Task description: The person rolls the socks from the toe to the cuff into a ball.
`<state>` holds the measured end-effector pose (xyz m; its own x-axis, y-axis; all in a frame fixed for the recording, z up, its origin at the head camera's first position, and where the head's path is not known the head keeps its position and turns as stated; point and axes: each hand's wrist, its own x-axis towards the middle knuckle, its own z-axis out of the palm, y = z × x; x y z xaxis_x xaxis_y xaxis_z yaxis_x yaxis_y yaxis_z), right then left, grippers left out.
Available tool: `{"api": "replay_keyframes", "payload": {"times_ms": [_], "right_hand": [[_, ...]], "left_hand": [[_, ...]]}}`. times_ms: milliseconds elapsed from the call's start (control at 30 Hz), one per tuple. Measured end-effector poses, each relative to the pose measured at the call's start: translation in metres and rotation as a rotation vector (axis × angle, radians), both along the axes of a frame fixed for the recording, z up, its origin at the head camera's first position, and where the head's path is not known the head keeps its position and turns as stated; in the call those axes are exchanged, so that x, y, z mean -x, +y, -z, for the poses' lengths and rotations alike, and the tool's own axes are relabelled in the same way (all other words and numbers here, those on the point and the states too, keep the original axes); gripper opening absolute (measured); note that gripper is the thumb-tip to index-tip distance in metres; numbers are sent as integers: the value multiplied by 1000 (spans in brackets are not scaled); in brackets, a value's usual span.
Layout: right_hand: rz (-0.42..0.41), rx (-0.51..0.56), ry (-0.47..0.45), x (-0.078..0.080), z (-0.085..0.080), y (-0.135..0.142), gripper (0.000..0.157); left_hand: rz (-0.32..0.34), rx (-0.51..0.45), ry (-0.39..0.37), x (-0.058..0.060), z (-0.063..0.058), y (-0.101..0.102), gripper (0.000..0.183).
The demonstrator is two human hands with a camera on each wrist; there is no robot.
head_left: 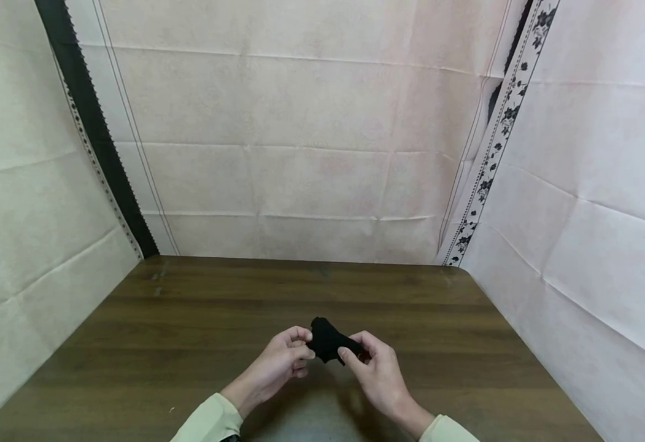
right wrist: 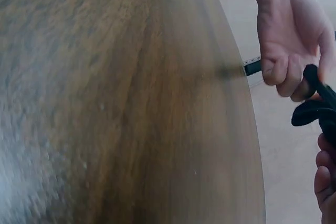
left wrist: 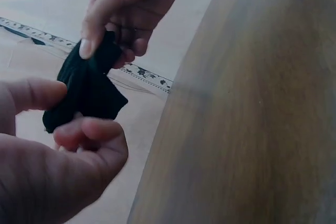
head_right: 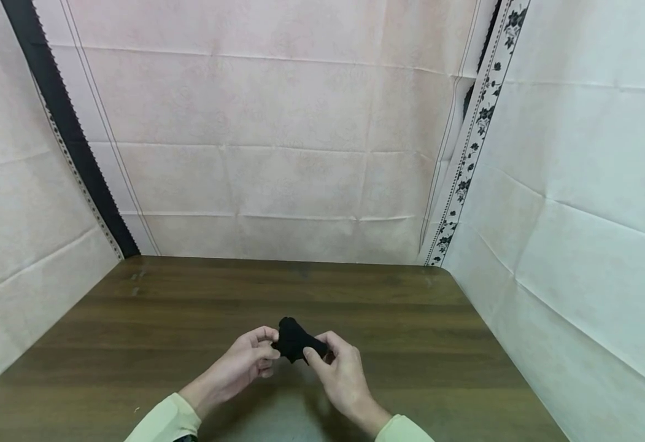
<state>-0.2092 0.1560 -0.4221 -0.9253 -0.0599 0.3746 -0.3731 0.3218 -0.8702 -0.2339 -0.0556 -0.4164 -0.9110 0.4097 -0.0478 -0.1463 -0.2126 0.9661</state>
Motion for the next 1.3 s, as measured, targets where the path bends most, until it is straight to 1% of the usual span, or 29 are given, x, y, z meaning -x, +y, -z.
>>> {"api": "replay_keyframes", "payload": {"times_ms": [133, 233, 333, 500, 633, 767, 900, 1067, 1300], "right_hand": [[-8, 21, 26, 0, 2, -2, 8], [-8, 24, 29, 0, 3, -2, 8], [-13, 30, 27, 0, 2, -3, 8], [-42, 69, 14, -1, -1, -5, 8], [-67, 98, -11, -2, -3, -5, 10], [-86, 107, -34, -1, -4, -5, 10], [-104, 109, -61, 1, -5, -4, 11], [-140, 100, -76, 2, -7, -2, 14], [-173, 45, -86, 4, -10, 0, 15]], "left_hand": [[-10, 54, 4, 1, 2, 1, 40], [8, 56, 2, 2, 4, 1, 45], [27, 13, -2, 2, 5, 1, 42], [33, -83, -27, 5, 6, 1, 34], [38, -118, -37, 7, 7, 1, 35], [37, -133, -27, 8, 8, 1, 36], [23, -113, 15, 9, 8, 2, 35], [13, -63, 73, 8, 6, -1, 34], [15, -19, 110, 8, 3, -4, 34]]}}
